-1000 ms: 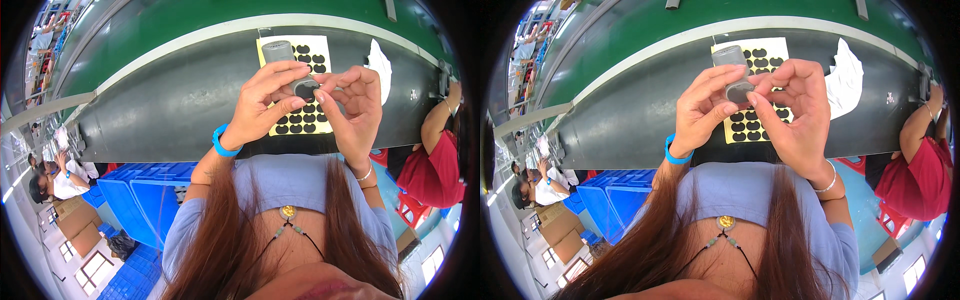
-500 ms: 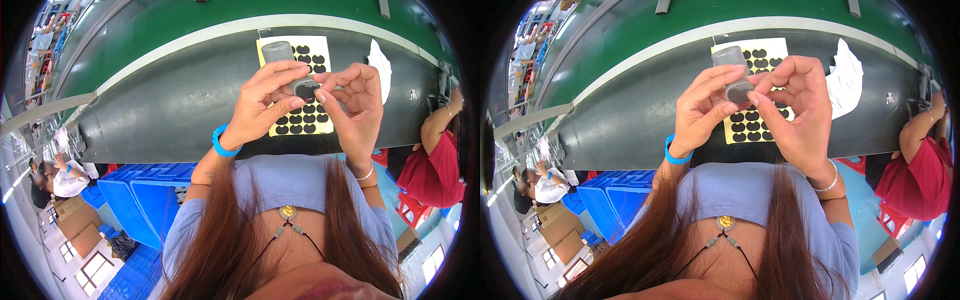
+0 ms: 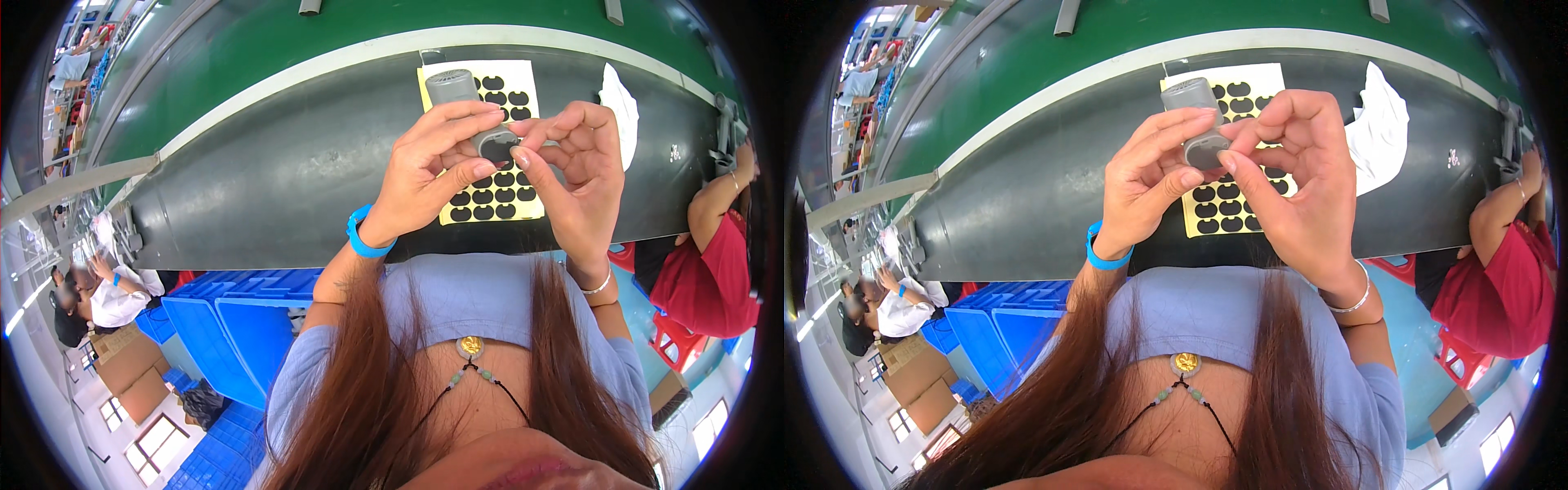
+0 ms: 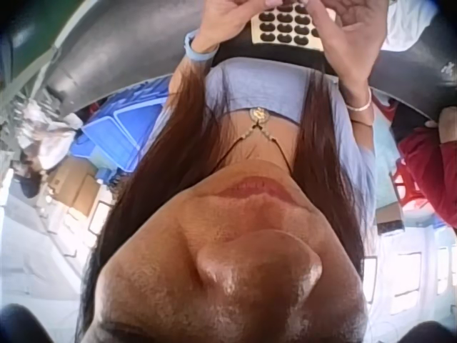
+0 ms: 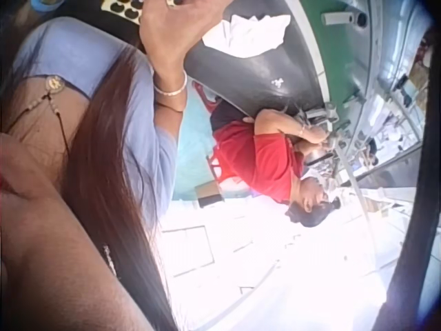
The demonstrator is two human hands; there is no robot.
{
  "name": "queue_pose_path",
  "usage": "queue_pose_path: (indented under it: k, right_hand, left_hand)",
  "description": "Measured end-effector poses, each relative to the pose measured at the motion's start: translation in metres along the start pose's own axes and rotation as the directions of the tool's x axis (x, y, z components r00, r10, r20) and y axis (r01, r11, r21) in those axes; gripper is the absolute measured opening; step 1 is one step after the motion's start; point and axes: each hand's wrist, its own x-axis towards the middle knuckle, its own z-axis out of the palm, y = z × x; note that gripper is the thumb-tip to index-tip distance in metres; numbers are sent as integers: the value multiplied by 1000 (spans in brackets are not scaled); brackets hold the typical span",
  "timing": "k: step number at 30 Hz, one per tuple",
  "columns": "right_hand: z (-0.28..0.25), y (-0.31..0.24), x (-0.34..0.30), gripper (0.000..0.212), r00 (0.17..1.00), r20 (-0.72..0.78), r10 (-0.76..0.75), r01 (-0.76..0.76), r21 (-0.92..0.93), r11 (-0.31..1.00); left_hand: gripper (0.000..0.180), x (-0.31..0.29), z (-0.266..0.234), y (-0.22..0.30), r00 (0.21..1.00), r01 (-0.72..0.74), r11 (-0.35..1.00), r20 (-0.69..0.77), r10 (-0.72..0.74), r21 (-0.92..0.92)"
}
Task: The person takes handheld fan bodies from a conveyor belt, peels adhesive pads from a sticker sheet by hand, applies the pads onto the base of each fan body, and places the fans back onto the conveyor belt.
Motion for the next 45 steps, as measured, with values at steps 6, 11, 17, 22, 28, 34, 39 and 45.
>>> queue_pose_path:
  k: [6, 11, 17, 22, 28, 34, 39, 45]
  right_hand:
    - [0, -1, 1, 37, 1000, 0, -6, 6, -27, 1000]
    - [1, -2, 1, 37, 1000, -6, -7, 6, -50, 999]
    - [3, -4, 1, 37, 1000, -12, -14, 13, -79, 997]
    - [5, -6, 0, 40, 999, -27, 24, -26, -111, 993]
    - [6, -7, -3, 40, 997, -55, -51, 34, -269, 962]
    - [5, -7, -2, 42, 991, -47, -129, 92, -469, 879]
    - [5, -9, 3, 48, 986, 21, -168, 149, -581, 800]
    - [-18, 13, 12, 56, 915, -243, -321, 225, -351, 909]
  left_hand:
    - [39, 1, 2, 2, 1000, 17, 999, -12, -17, -29]
    - [38, 1, -1, 6, 999, 34, 999, 12, -34, 12]
    - [36, -1, 4, 6, 998, 59, 996, -24, -61, -62]
    - [35, -2, 8, 8, 996, 70, 995, -58, -75, -74]
    - [35, -3, 12, 7, 995, 73, 993, -62, -79, -94]
    - [34, -2, 11, 3, 996, 57, 995, -58, -62, -78]
    - [34, -3, 8, 5, 995, 58, 997, -73, -61, -43]
    - [34, 8, -3, 13, 996, -21, 995, -84, 13, -94]
